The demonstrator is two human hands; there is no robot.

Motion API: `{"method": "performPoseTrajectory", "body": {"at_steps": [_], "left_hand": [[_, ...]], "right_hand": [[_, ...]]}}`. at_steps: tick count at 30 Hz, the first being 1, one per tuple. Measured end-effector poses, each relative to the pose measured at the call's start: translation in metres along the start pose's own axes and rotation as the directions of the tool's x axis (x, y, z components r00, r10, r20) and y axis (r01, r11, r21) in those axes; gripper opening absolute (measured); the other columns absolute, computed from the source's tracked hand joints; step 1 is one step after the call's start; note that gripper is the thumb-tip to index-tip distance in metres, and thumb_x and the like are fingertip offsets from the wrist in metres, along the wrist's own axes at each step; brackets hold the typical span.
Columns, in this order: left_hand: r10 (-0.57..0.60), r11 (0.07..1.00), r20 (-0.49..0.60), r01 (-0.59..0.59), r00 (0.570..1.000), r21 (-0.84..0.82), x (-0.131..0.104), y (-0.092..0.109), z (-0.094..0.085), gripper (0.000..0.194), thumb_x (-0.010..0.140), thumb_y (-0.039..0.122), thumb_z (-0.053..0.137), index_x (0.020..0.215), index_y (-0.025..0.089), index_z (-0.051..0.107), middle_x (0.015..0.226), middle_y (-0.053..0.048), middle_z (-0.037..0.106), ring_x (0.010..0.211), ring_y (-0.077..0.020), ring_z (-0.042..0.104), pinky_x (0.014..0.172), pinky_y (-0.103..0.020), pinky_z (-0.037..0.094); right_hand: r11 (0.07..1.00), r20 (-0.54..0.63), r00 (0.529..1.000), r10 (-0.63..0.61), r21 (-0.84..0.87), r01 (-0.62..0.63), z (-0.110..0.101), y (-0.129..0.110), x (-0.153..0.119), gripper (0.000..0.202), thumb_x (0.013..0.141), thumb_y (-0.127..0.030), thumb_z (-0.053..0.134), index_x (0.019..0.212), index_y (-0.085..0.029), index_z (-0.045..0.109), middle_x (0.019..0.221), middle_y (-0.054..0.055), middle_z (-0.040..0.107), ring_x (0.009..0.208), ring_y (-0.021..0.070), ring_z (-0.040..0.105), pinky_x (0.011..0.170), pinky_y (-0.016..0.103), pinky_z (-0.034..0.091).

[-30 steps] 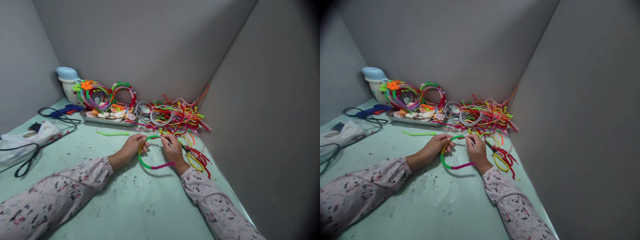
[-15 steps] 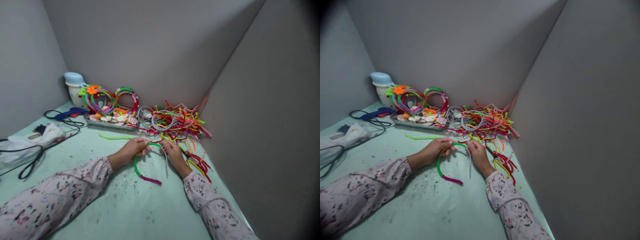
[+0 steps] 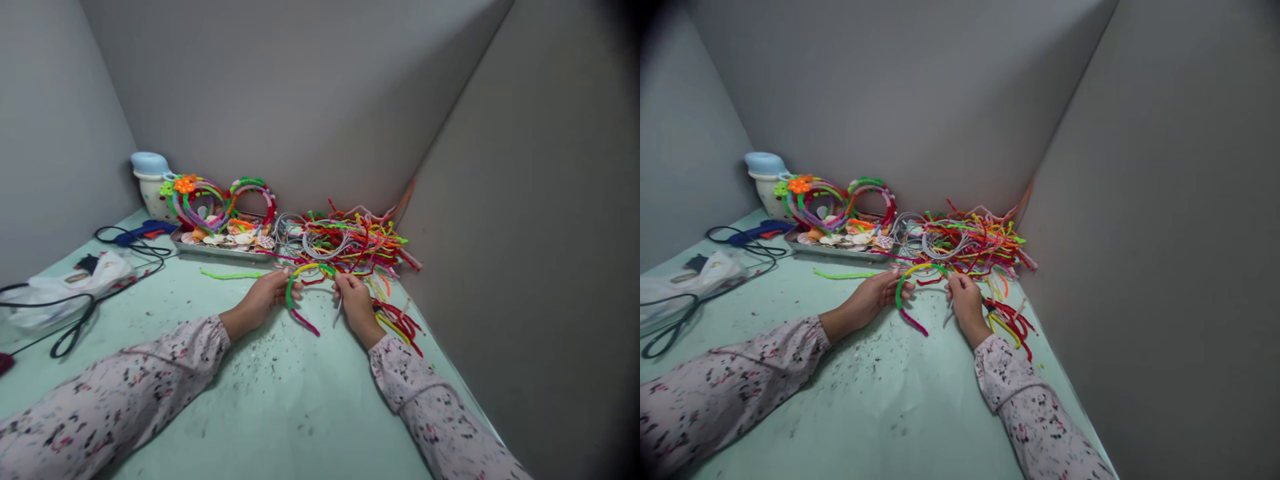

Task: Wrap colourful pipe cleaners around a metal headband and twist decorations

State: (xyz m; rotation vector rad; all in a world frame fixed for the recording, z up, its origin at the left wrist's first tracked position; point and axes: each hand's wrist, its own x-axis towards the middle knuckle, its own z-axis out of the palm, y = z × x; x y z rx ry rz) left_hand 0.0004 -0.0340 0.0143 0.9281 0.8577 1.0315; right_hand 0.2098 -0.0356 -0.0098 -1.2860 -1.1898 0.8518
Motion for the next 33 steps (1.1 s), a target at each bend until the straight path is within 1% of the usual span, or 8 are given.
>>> {"method": "performPoseTrajectory", "body": {"at_steps": [2, 5, 9, 14, 17, 21, 28, 33], "left_hand": [[0.018, 1.0, -0.022, -0.018, 1.0, 0.009, 0.0, -0.003, 0.0, 0.024, 0.086, 0.035, 0.06, 0.093, 0.012, 0.06, 0.084, -0.012, 0.072, 0.065, -0.0152, 0.067, 0.057, -0.024, 0.052], [0.048, 0.998, -0.035, -0.046, 0.998, 0.052, 0.001, -0.007, -0.001, 0.02, 0.086, 0.032, 0.061, 0.087, 0.012, 0.06, 0.083, -0.011, 0.072, 0.062, -0.0126, 0.064, 0.056, -0.022, 0.051], [0.065, 0.991, -0.023, -0.062, 0.998, 0.116, 0.003, -0.009, -0.002, 0.018, 0.087, 0.029, 0.06, 0.088, 0.012, 0.06, 0.084, -0.009, 0.071, 0.062, -0.0107, 0.062, 0.057, -0.02, 0.05], [0.082, 0.994, -0.027, -0.08, 0.996, 0.069, 0.005, -0.011, -0.006, 0.021, 0.083, 0.033, 0.064, 0.086, 0.012, 0.06, 0.073, -0.005, 0.067, 0.053, -0.0083, 0.056, 0.052, -0.019, 0.045], [0.09, 0.995, -0.038, -0.089, 0.995, 0.033, 0.008, -0.013, -0.009, 0.026, 0.08, 0.036, 0.067, 0.087, 0.012, 0.061, 0.07, -0.003, 0.065, 0.05, -0.0078, 0.053, 0.049, -0.018, 0.042], [0.094, 0.996, -0.048, -0.093, 0.994, 0.015, 0.009, -0.012, -0.009, 0.028, 0.077, 0.038, 0.069, 0.085, 0.012, 0.061, 0.067, -0.001, 0.063, 0.05, -0.0075, 0.053, 0.048, -0.018, 0.04], [0.082, 0.996, -0.065, -0.084, 0.995, -0.037, 0.005, -0.006, -0.005, 0.026, 0.081, 0.036, 0.064, 0.089, 0.011, 0.062, 0.068, -0.003, 0.064, 0.055, -0.0096, 0.056, 0.049, -0.018, 0.041], [0.103, 0.994, -0.056, -0.104, 0.993, -0.021, 0.006, -0.009, -0.006, 0.027, 0.08, 0.038, 0.065, 0.083, 0.012, 0.06, 0.069, -0.003, 0.063, 0.056, -0.0097, 0.055, 0.049, -0.019, 0.041]], "right_hand": [[0.997, -0.044, 0.998, 0.034, 0.078, -0.03, -0.001, 0.001, 0.001, 0.035, 0.079, -0.053, 0.061, 0.078, -0.018, 0.061, 0.063, -0.001, 0.059, 0.05, 0.011, 0.049, 0.045, 0.022, 0.039], [0.986, -0.066, 0.996, 0.062, 0.157, -0.051, 0.0, 0.002, 0.003, 0.035, 0.077, -0.053, 0.063, 0.076, -0.018, 0.059, 0.064, -0.001, 0.059, 0.047, 0.0094, 0.049, 0.042, 0.021, 0.038], [0.979, -0.043, 0.996, 0.081, 0.189, -0.071, 0.0, 0.005, 0.005, 0.034, 0.077, -0.051, 0.063, 0.076, -0.018, 0.059, 0.065, -0.001, 0.06, 0.046, 0.0084, 0.05, 0.041, 0.02, 0.039], [0.955, -0.012, 0.995, 0.102, 0.281, -0.095, 0.0, 0.007, 0.006, 0.033, 0.073, -0.05, 0.067, 0.078, -0.018, 0.059, 0.067, -0.002, 0.061, 0.052, 0.01, 0.056, 0.044, 0.021, 0.043], [0.962, 0.013, 0.997, 0.072, 0.262, -0.073, 0.0, 0.008, 0.006, 0.033, 0.072, -0.05, 0.067, 0.076, -0.018, 0.059, 0.066, -0.002, 0.061, 0.05, 0.0099, 0.054, 0.044, 0.022, 0.043], [0.975, 0.051, 0.998, 0.034, 0.22, -0.044, -0.001, 0.01, 0.006, 0.03, 0.076, -0.048, 0.064, 0.076, -0.018, 0.059, 0.065, -0.002, 0.06, 0.048, 0.008, 0.05, 0.043, 0.02, 0.039], [0.979, 0.103, 0.994, 0.033, 0.199, -0.053, -0.001, 0.007, 0.004, 0.029, 0.077, -0.046, 0.063, 0.073, -0.018, 0.059, 0.065, -0.002, 0.059, 0.049, 0.008, 0.049, 0.043, 0.019, 0.037], [0.978, 0.122, 0.992, 0.045, 0.199, -0.069, -0.001, 0.005, 0.003, 0.029, 0.076, -0.045, 0.065, 0.071, -0.018, 0.057, 0.06, -0.003, 0.057, 0.047, 0.0078, 0.048, 0.043, 0.019, 0.036]]}}
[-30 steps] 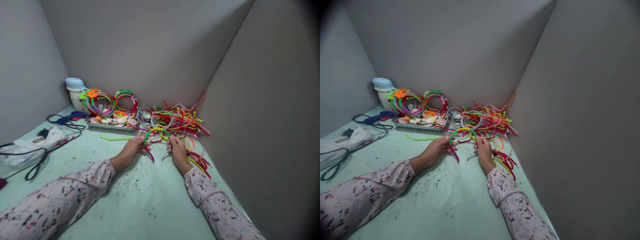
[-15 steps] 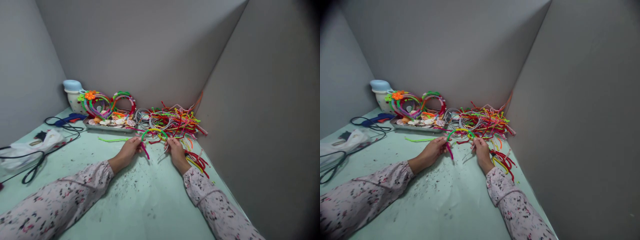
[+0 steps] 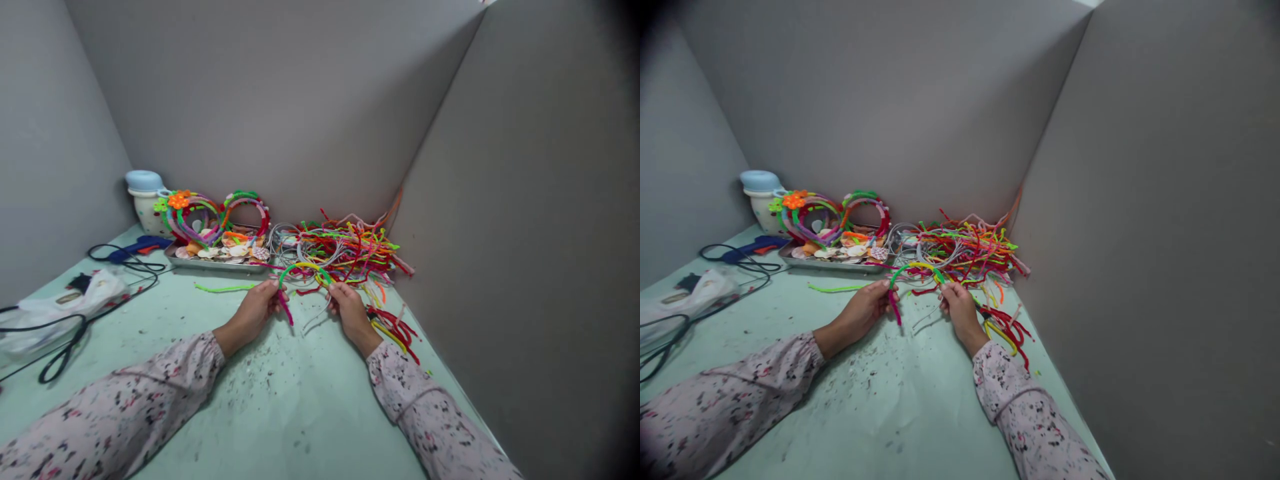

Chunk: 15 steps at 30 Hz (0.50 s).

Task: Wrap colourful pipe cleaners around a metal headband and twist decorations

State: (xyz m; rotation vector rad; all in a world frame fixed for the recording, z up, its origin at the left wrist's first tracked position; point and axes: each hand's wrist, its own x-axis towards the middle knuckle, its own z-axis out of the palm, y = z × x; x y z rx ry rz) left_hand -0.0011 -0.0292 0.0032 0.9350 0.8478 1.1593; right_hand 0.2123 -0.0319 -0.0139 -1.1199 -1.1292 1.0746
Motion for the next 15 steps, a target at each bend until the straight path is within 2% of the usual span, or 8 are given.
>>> {"method": "performPoseTrajectory", "body": {"at_steps": [9, 15], "left_hand": [[-0.022, 0.999, -0.032, 0.021, 0.999, -0.025, -0.0025, 0.0025, 0.0033, 0.031, 0.077, 0.041, 0.067, 0.084, 0.012, 0.058, 0.069, -0.003, 0.064, 0.057, -0.011, 0.055, 0.05, -0.02, 0.041], [-0.023, 0.999, -0.053, 0.021, 0.998, -0.051, -0.006, 0.005, 0.0049, 0.031, 0.075, 0.042, 0.07, 0.084, 0.015, 0.057, 0.07, 0.0, 0.062, 0.06, -0.0101, 0.054, 0.052, -0.019, 0.04]], "right_hand": [[0.998, -0.01, 0.998, 0.057, 0.017, -0.057, 0.002, -0.0032, -0.001, 0.028, 0.074, -0.045, 0.065, 0.073, -0.018, 0.057, 0.061, -0.004, 0.057, 0.046, 0.0073, 0.046, 0.042, 0.019, 0.035], [0.998, -0.003, 0.998, 0.065, 0.009, -0.065, 0.0018, -0.0052, -0.0018, 0.027, 0.077, -0.045, 0.064, 0.076, -0.018, 0.058, 0.061, -0.004, 0.056, 0.047, 0.0081, 0.046, 0.042, 0.019, 0.034]]}}
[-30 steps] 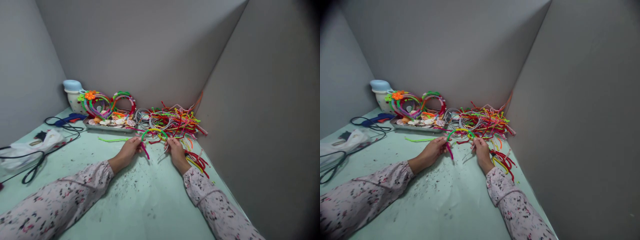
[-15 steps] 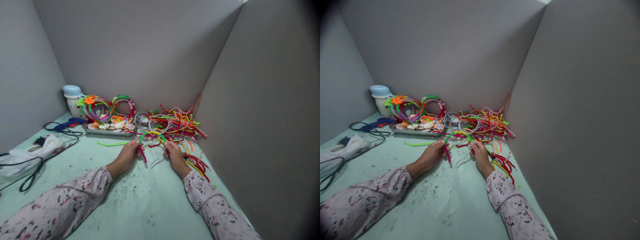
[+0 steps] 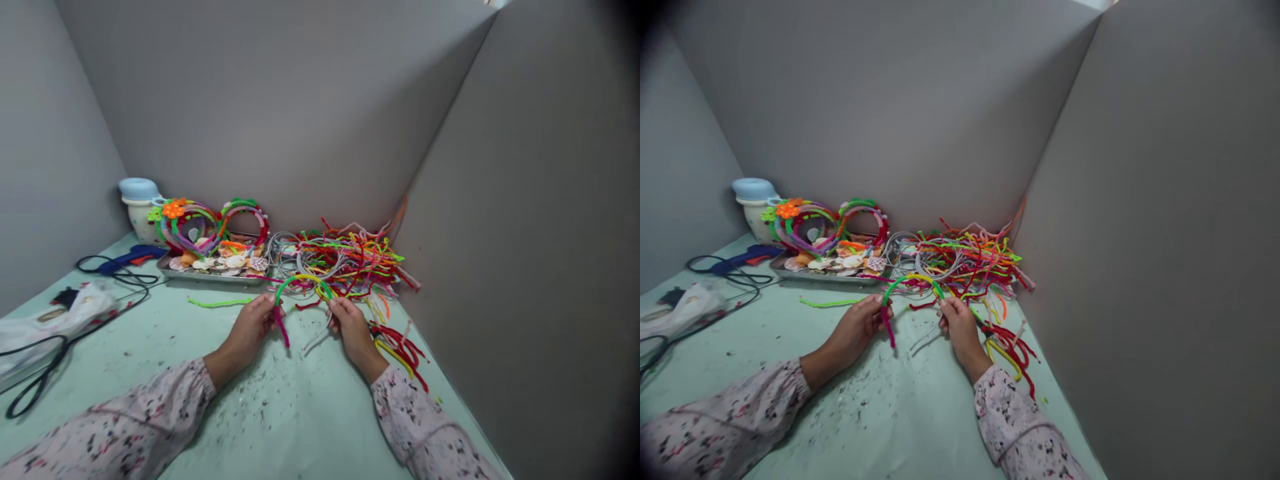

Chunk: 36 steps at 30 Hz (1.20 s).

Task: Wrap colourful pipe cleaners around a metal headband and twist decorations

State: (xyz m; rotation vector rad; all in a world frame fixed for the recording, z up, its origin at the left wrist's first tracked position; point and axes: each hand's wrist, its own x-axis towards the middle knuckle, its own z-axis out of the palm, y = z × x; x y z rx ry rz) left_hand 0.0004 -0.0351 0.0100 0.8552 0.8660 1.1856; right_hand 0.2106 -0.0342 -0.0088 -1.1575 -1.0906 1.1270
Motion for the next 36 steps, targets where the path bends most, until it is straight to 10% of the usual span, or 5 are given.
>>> {"method": "performPoseTrajectory", "body": {"at_steps": [36], "left_hand": [[0.076, 0.854, -0.006, -0.062, 0.997, 0.517, -0.003, 0.001, -0.001, 0.031, 0.086, 0.048, 0.056, 0.094, 0.017, 0.056, 0.07, 0.002, 0.053, 0.063, -0.0118, 0.046, 0.058, -0.023, 0.036]], "right_hand": [[0.946, 0.113, 0.993, -0.042, -0.316, 0.076, 0.005, 0.004, -0.015, 0.02, 0.088, -0.038, 0.054, 0.089, -0.018, 0.06, 0.068, -0.003, 0.053, 0.059, 0.0114, 0.045, 0.054, 0.023, 0.036]]}}
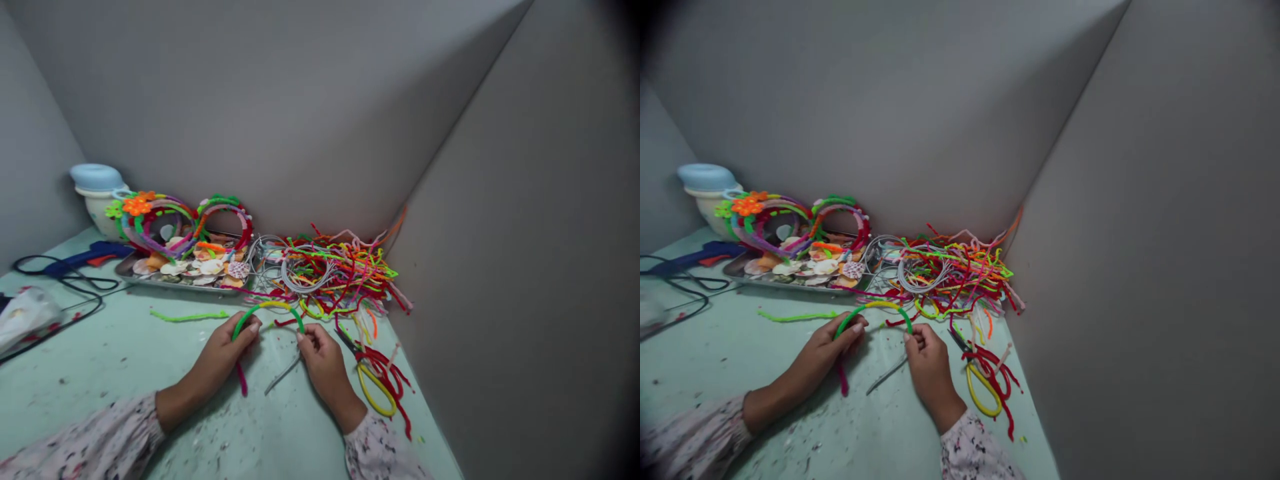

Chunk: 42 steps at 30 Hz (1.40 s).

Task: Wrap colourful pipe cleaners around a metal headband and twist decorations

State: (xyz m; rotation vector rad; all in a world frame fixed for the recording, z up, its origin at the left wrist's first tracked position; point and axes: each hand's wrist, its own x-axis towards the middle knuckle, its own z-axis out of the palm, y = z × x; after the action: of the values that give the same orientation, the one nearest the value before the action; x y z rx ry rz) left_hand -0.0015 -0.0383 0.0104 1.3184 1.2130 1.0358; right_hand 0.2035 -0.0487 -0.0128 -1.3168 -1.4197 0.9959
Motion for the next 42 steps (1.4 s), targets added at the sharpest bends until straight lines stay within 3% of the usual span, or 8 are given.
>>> {"method": "performPoseTrajectory", "body": {"at_steps": [14, 24, 28, 42], "left_hand": [[0.093, 0.996, -0.005, -0.093, 0.996, 0.013, 0.001, -0.005, 0.012, 0.025, 0.086, 0.04, 0.055, 0.099, 0.018, 0.054, 0.075, 0.002, 0.052, 0.063, -0.0112, 0.047, 0.057, -0.022, 0.038], [0.068, 0.989, -0.035, -0.063, 0.997, 0.135, 0.0, -0.011, 0.015, 0.014, 0.085, 0.033, 0.053, 0.093, 0.021, 0.054, 0.076, 0.002, 0.06, 0.067, -0.0135, 0.056, 0.065, -0.024, 0.043], [0.046, 0.993, -0.04, -0.041, 0.998, 0.112, 0.001, -0.013, 0.016, 0.014, 0.084, 0.032, 0.052, 0.094, 0.022, 0.055, 0.072, 0.002, 0.06, 0.063, -0.0131, 0.055, 0.06, -0.022, 0.042], [0.069, 0.997, -0.023, -0.069, 0.997, 0.016, 0.002, -0.01, 0.014, 0.014, 0.082, 0.032, 0.056, 0.09, 0.021, 0.057, 0.075, 0.001, 0.058, 0.067, -0.0157, 0.054, 0.063, -0.026, 0.041]], "right_hand": [[0.986, -0.022, 0.998, -0.057, -0.155, 0.052, 0.0, 0.005, 0.001, 0.028, 0.087, -0.04, 0.055, 0.102, -0.018, 0.064, 0.071, 0.0, 0.057, 0.062, 0.0153, 0.049, 0.058, 0.025, 0.04], [0.994, -0.041, 0.999, 0.008, -0.108, -0.012, -0.002, 0.002, 0.001, 0.027, 0.086, -0.04, 0.058, 0.1, -0.018, 0.063, 0.066, -0.002, 0.052, 0.06, 0.0142, 0.047, 0.056, 0.025, 0.04], [0.993, -0.015, 0.999, 0.049, -0.104, -0.051, -0.002, 0.001, 0.002, 0.027, 0.086, -0.041, 0.057, 0.101, -0.018, 0.062, 0.065, -0.003, 0.051, 0.059, 0.0139, 0.048, 0.055, 0.025, 0.04], [0.975, -0.015, 1.0, -0.024, -0.222, 0.02, 0.003, 0.0, 0.004, 0.026, 0.089, -0.039, 0.053, 0.1, -0.018, 0.064, 0.071, 0.0, 0.055, 0.062, 0.0151, 0.05, 0.057, 0.025, 0.041]]}}
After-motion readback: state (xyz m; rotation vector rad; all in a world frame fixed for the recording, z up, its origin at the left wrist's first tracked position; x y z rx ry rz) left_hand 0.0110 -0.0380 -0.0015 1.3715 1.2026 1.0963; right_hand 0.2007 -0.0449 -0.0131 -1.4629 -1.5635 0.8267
